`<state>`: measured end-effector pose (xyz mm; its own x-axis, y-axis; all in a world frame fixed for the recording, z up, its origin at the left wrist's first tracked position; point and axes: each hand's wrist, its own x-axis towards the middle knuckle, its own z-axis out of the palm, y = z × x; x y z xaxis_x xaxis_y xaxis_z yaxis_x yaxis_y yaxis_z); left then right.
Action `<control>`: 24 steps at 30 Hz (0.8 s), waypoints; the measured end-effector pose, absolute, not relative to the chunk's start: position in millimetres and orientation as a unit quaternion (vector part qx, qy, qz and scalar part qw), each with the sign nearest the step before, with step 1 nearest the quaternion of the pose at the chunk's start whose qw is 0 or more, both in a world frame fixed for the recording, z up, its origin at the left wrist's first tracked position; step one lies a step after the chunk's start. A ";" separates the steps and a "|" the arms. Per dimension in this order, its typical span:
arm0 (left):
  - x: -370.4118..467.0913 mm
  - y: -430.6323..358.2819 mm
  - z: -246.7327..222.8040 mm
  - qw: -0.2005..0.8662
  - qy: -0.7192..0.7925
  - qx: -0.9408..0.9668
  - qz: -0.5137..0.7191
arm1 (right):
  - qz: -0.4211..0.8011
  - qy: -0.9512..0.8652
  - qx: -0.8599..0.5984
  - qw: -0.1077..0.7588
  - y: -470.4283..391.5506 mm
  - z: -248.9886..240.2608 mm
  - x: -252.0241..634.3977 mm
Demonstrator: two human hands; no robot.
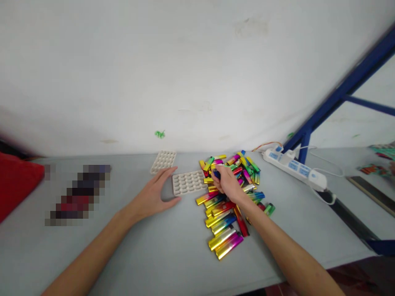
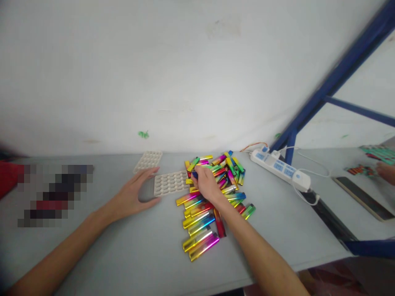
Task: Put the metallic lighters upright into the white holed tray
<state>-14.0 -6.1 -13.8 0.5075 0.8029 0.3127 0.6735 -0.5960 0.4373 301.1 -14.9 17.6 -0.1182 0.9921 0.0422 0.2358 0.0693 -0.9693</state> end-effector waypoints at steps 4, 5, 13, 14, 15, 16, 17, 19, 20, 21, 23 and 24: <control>-18.9 -7.3 -13.0 0.118 0.429 0.858 0.257 | 0.496 -0.540 -0.522 0.434 -17.9 24.2 299.0; -18.8 -7.4 -12.4 0.117 0.425 0.859 0.260 | 0.500 -0.533 -0.523 0.440 -18.4 25.6 298.1; -17.1 -8.3 -14.3 0.080 0.433 0.849 0.290 | 0.486 -0.542 -0.528 0.438 -16.9 25.2 297.1; -17.3 -7.8 -15.4 0.077 0.439 0.847 0.289 | 0.480 -0.547 -0.527 0.438 -16.5 24.2 297.7; -17.5 -7.2 -16.6 0.077 0.444 0.845 0.287 | 0.475 -0.554 -0.527 0.437 -16.1 23.3 298.2; -17.7 -6.5 -17.6 0.080 0.447 0.844 0.284 | 0.469 -0.559 -0.527 0.436 -15.8 22.5 298.6; -17.7 -5.8 -18.7 0.085 0.448 0.845 0.280 | 0.466 -0.564 -0.526 0.434 -15.7 22.0 298.8; -16.8 -4.9 -20.5 0.095 0.448 0.846 0.272 | 0.466 -0.564 -0.522 0.437 -15.8 21.6 298.2; -15.8 -4.7 -21.3 0.099 0.448 0.847 0.268 | 0.471 -0.560 -0.519 0.441 -16.0 21.7 297.4; -14.5 -4.7 -22.0 0.103 0.447 0.848 0.266 | 0.477 -0.555 -0.515 0.446 -16.1 21.8 296.3; -11.3 -4.8 -23.2 0.111 0.446 0.848 0.263 | 0.491 -0.544 -0.505 0.456 -16.4 21.6 293.7; -9.8 -5.0 -23.5 0.115 0.446 0.848 0.262 | 0.497 -0.540 -0.499 0.462 -16.5 21.2 292.4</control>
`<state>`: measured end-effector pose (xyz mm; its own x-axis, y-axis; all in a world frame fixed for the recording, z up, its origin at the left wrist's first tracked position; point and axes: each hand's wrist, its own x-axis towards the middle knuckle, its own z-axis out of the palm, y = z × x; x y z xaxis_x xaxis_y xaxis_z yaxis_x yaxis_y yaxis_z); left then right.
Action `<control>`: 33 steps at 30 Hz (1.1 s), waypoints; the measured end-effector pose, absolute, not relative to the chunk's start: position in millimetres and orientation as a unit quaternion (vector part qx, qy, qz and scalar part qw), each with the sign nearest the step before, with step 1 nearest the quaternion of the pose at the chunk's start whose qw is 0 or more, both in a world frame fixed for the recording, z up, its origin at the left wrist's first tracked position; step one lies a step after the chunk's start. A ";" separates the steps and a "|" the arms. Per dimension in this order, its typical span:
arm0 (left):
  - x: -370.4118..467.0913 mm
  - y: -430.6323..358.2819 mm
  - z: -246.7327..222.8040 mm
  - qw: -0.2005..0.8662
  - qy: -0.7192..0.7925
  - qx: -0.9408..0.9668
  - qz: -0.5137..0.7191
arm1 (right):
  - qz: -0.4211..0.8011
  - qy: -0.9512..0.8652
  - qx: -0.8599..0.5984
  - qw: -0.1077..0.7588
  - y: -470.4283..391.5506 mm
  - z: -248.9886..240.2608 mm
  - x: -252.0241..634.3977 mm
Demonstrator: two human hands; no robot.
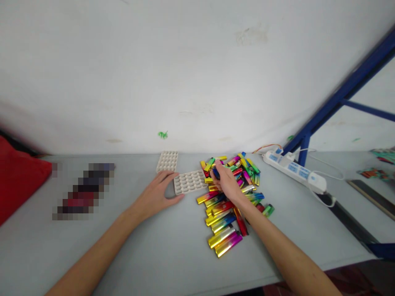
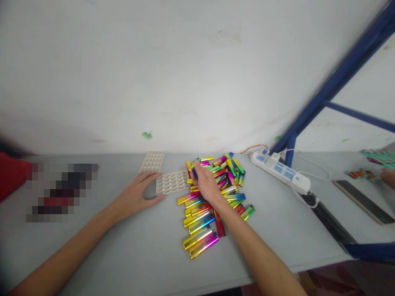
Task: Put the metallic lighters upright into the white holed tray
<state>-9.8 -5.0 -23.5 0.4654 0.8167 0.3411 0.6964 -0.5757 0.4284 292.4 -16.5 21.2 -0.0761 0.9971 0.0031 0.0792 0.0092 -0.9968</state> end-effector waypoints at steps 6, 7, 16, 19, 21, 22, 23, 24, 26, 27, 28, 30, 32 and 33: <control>-8.5 -4.5 -19.8 0.142 0.433 0.854 0.250 | 0.476 -0.556 -0.462 0.502 -16.8 15.2 287.5; -9.3 -4.4 -18.5 0.147 0.430 0.856 0.246 | 0.463 -0.567 -0.459 0.504 -16.9 13.9 287.5; -8.3 -6.9 -11.5 0.183 0.447 0.842 0.241 | 0.322 -0.651 -0.455 0.515 -12.7 -3.1 287.9; -6.7 -7.6 -12.0 0.189 0.457 0.831 0.255 | 0.302 -0.645 -0.469 0.522 -14.6 -5.1 286.1; -6.1 -8.0 -12.4 0.206 0.463 0.821 0.264 | 0.316 -0.640 -0.471 0.518 -18.2 -3.2 283.7; -6.0 -8.2 -12.5 0.218 0.464 0.815 0.268 | 0.332 -0.639 -0.466 0.515 -20.4 -1.4 282.0; -5.8 -8.5 -12.5 0.231 0.465 0.810 0.272 | 0.347 -0.639 -0.459 0.511 -22.7 0.5 280.0; -5.8 -8.7 -12.3 0.242 0.464 0.806 0.277 | 0.356 -0.642 -0.452 0.507 -24.8 2.6 277.8; -5.8 -8.9 -11.7 0.261 0.459 0.799 0.289 | 0.353 -0.659 -0.446 0.492 -28.0 6.1 273.0; -5.9 -8.9 -11.5 0.268 0.456 0.796 0.294 | 0.343 -0.673 -0.446 0.481 -28.6 7.2 270.5; -6.0 -8.7 -11.3 0.275 0.453 0.793 0.300 | 0.331 -0.687 -0.445 0.469 -28.5 8.0 268.1; -6.1 -7.9 -11.6 0.286 0.452 0.787 0.308 | 0.310 -0.715 -0.440 0.446 -25.9 8.2 263.4; -6.1 -6.9 -13.0 0.295 0.457 0.776 0.318 | 0.295 -0.737 -0.431 0.429 -20.6 7.7 259.3; -6.0 -6.4 -14.0 0.301 0.460 0.770 0.324 | 0.290 -0.746 -0.427 0.421 -17.2 7.6 257.4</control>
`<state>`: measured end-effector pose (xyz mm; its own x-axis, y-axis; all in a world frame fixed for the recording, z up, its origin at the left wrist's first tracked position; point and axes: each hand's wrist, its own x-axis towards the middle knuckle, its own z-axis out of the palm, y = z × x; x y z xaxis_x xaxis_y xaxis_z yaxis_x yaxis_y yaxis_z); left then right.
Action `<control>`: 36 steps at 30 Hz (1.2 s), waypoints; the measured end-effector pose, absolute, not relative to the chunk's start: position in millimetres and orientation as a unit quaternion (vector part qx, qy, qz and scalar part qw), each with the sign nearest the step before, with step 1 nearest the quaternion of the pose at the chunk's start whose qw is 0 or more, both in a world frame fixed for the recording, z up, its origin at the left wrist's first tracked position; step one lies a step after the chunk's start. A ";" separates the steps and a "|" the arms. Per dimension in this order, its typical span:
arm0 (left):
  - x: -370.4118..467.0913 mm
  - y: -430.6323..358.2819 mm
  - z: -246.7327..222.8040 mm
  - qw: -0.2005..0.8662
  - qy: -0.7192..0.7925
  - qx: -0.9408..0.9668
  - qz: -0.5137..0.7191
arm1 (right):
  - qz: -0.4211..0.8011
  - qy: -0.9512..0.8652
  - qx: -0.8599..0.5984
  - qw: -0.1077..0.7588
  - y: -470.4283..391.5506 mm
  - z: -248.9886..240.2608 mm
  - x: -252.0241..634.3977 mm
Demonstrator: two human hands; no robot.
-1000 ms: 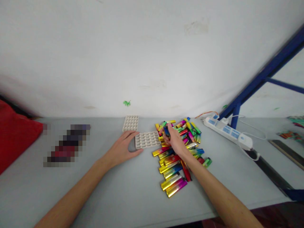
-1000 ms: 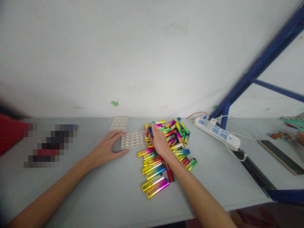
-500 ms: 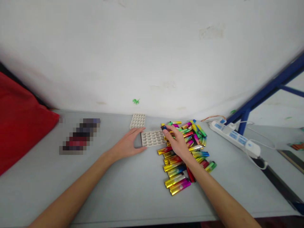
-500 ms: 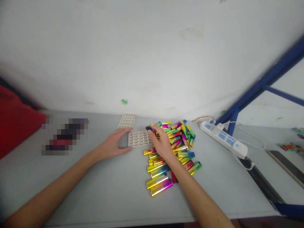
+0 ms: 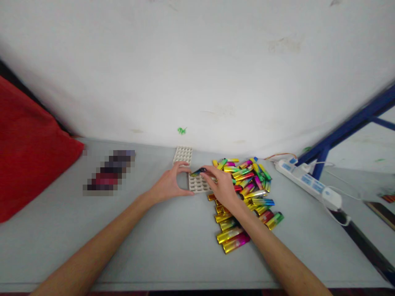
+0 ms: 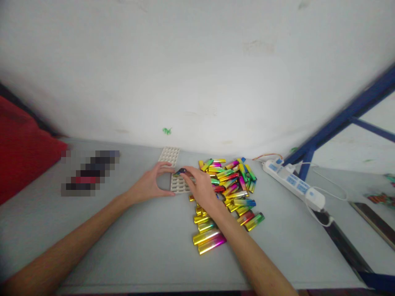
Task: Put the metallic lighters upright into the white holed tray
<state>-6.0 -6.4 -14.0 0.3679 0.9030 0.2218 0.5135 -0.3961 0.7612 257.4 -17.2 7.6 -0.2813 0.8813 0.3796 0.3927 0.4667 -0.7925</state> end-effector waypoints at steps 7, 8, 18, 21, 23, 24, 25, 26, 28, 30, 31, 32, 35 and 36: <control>-6.1 -4.9 -18.7 0.325 0.465 0.746 0.348 | 0.245 -0.821 -0.407 0.316 11.9 17.9 247.1; -6.4 -4.9 -18.1 0.322 0.471 0.747 0.342 | 0.230 -0.832 -0.405 0.301 16.7 21.2 246.9; -6.1 -5.6 -14.6 0.288 0.493 0.758 0.315 | 0.222 -0.864 -0.364 0.266 37.1 29.4 244.2; -6.5 -6.1 -14.3 0.277 0.491 0.765 0.311 | 0.222 -0.856 -0.376 0.278 33.5 30.9 253.9; -7.4 -6.3 -13.5 0.272 0.488 0.771 0.306 | 0.218 -0.848 -0.388 0.288 29.0 34.1 270.9; -8.1 -6.2 -13.2 0.271 0.485 0.774 0.303 | 0.213 -0.846 -0.392 0.293 25.4 35.8 282.1; -8.9 -5.9 -13.0 0.269 0.483 0.777 0.300 | 0.205 -0.846 -0.394 0.295 20.9 37.1 294.3; -9.7 -5.4 -13.0 0.265 0.480 0.781 0.299 | 0.196 -0.850 -0.391 0.292 15.3 38.0 306.9; -11.3 -4.0 -13.7 0.252 0.477 0.788 0.298 | 0.182 -0.864 -0.384 0.272 2.0 38.3 331.0; -12.4 -2.1 -15.5 0.234 0.478 0.793 0.296 | 0.169 -0.874 -0.389 0.239 -11.8 36.6 350.4; -12.6 -1.1 -16.7 0.226 0.477 0.796 0.295 | 0.159 -0.877 -0.397 0.222 -17.8 35.2 357.6; -12.6 -0.2 -18.1 0.218 0.476 0.800 0.293 | 0.146 -0.879 -0.406 0.204 -22.6 33.8 363.1; -12.1 2.5 -22.7 0.199 0.470 0.809 0.291 | 0.117 -0.884 -0.421 0.164 -29.9 30.6 370.5; -12.0 3.2 -24.1 0.196 0.468 0.811 0.292 | 0.115 -0.886 -0.422 0.157 -30.3 30.5 370.7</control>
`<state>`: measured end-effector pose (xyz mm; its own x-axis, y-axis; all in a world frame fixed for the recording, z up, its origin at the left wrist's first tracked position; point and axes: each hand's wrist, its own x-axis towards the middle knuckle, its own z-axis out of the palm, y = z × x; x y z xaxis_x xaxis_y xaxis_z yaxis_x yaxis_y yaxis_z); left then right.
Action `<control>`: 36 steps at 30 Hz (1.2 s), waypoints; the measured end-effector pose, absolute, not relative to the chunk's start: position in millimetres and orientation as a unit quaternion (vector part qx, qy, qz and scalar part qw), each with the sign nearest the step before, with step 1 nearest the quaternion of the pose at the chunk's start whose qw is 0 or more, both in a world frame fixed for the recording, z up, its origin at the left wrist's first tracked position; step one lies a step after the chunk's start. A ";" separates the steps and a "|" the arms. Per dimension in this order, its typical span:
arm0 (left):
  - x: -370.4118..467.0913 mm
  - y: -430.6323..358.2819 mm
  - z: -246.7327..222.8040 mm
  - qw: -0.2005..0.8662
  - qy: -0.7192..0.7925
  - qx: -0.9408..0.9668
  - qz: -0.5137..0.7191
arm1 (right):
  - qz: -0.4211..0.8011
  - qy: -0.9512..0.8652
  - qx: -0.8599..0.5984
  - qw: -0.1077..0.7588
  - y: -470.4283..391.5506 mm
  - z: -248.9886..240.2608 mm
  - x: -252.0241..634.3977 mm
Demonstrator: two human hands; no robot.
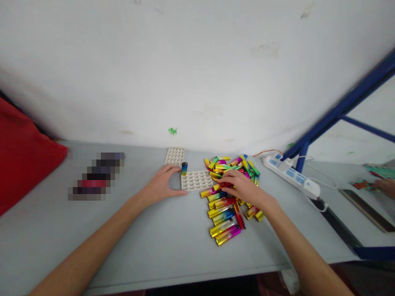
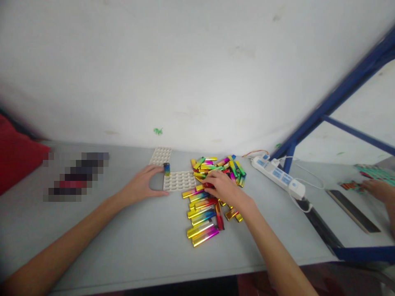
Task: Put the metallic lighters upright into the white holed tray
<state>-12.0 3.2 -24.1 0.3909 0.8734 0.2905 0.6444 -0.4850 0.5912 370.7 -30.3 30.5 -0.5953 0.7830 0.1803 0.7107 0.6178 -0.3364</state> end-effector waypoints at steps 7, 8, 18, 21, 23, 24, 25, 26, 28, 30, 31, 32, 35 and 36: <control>-13.9 4.7 -26.3 0.197 0.448 0.816 0.308 | 0.218 -0.821 -0.439 0.292 -26.4 41.0 361.1; -14.1 4.7 -26.0 0.197 0.447 0.816 0.308 | 0.240 -0.801 -0.445 0.321 -24.8 41.2 357.1; -13.3 3.4 -26.9 0.195 0.450 0.817 0.304 | 0.470 -0.573 -0.472 0.478 6.5 33.0 291.1; -12.9 3.1 -28.0 0.197 0.448 0.816 0.310 | 0.490 -0.561 -0.442 0.499 7.9 36.9 276.1; -12.8 3.0 -28.7 0.197 0.446 0.816 0.312 | 0.525 -0.548 -0.411 0.505 6.1 36.8 266.4; -12.7 2.9 -29.1 0.196 0.445 0.816 0.312 | 0.546 -0.544 -0.392 0.502 4.6 35.9 261.8; -12.6 2.7 -29.4 0.196 0.444 0.816 0.312 | 0.566 -0.543 -0.373 0.496 2.7 34.7 257.6; -12.6 2.4 -29.6 0.196 0.444 0.817 0.312 | 0.583 -0.544 -0.355 0.488 0.5 33.4 253.8; -12.5 1.9 -29.8 0.193 0.443 0.818 0.312 | 0.609 -0.545 -0.338 0.467 -4.5 30.9 248.0; -12.4 1.3 -29.7 0.189 0.443 0.819 0.311 | 0.615 -0.551 -0.348 0.444 -10.1 28.8 244.9; -12.3 0.9 -29.5 0.187 0.444 0.820 0.310 | 0.602 -0.561 -0.362 0.437 -13.0 27.7 244.1; -12.2 0.7 -29.3 0.186 0.444 0.820 0.309 | 0.580 -0.576 -0.379 0.434 -16.0 26.5 243.8; -11.8 0.0 -28.7 0.185 0.447 0.820 0.307 | 0.501 -0.619 -0.417 0.438 -24.1 21.4 243.5; -11.7 -0.2 -28.5 0.184 0.447 0.820 0.307 | 0.482 -0.629 -0.425 0.437 -26.1 19.4 243.2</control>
